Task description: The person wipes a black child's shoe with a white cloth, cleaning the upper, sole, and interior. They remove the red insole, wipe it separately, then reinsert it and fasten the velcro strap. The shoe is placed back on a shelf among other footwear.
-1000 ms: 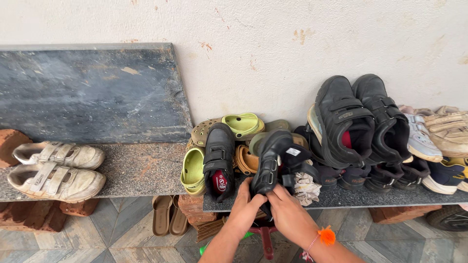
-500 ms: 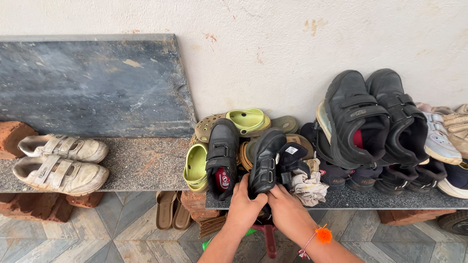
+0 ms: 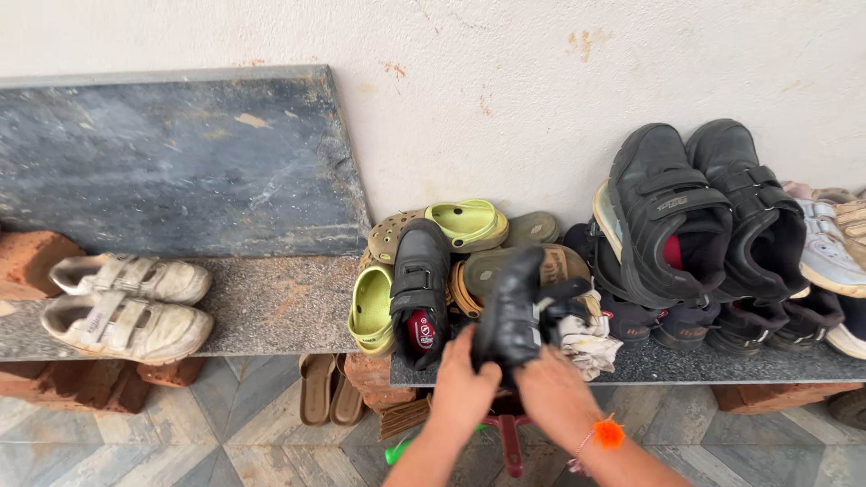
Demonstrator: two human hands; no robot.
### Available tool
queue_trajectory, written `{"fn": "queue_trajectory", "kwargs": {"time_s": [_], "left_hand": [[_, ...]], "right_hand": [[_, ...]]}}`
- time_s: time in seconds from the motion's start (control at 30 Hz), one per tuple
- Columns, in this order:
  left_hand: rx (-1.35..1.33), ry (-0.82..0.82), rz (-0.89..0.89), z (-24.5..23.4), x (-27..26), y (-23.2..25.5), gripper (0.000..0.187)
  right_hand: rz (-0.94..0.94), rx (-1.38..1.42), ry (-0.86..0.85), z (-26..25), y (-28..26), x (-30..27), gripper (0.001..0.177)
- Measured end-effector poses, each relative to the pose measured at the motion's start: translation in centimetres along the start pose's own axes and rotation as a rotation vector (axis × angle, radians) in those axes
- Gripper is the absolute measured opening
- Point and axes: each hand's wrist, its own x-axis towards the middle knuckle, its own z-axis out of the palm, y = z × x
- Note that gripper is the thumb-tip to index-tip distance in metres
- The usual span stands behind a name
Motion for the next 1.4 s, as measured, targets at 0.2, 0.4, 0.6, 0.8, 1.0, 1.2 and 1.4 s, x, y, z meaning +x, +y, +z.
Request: {"fn": "queue_trajectory", "kwargs": {"time_s": [0.2,0.4,0.6,0.8,1.0,1.2,1.4], "left_hand": [[-0.575,-0.133,-0.25,-1.1,-0.1,1.4,0.091],[-0.555,-0.108,-0.245,-1.1,0.1,1.5,0.083],[-0.471,-0.093,-0.327,-0.1,0.8,-0.4,0.069],[-0.378,-0.076,-0.254,0.9,1.4,-1.9,0.071],[-0.06,-0.053,-0.221,0.3,1.2,-1.0,0.074],[0.185,0.04,-0.071,-1.9,-1.2,3.7,0.077],[0.204,0.218,0.389,-2.8,-2.0,5.2,0.071]], "right_hand": [[-0.233,0.081,0.396,-4.0,-3.5,0.6,0.035],[-0.069,0.181,0.154,-6.2,-3.1,0.7,0.031],[0.429,0.12,-0.049,-7.9,2.6,-0.1,0.024],[0.353,0.106,0.149,-2.0,4.5,-0.5,0.065],[0.401,0.123,0.251,-2.4,5.1,0.1,0.049],[0.386,0.04,0.302,-4.1,3.4,0.3,0.045],[0.395,0.313,0.456,-4.4,2.1,1.3,0.028]]}}
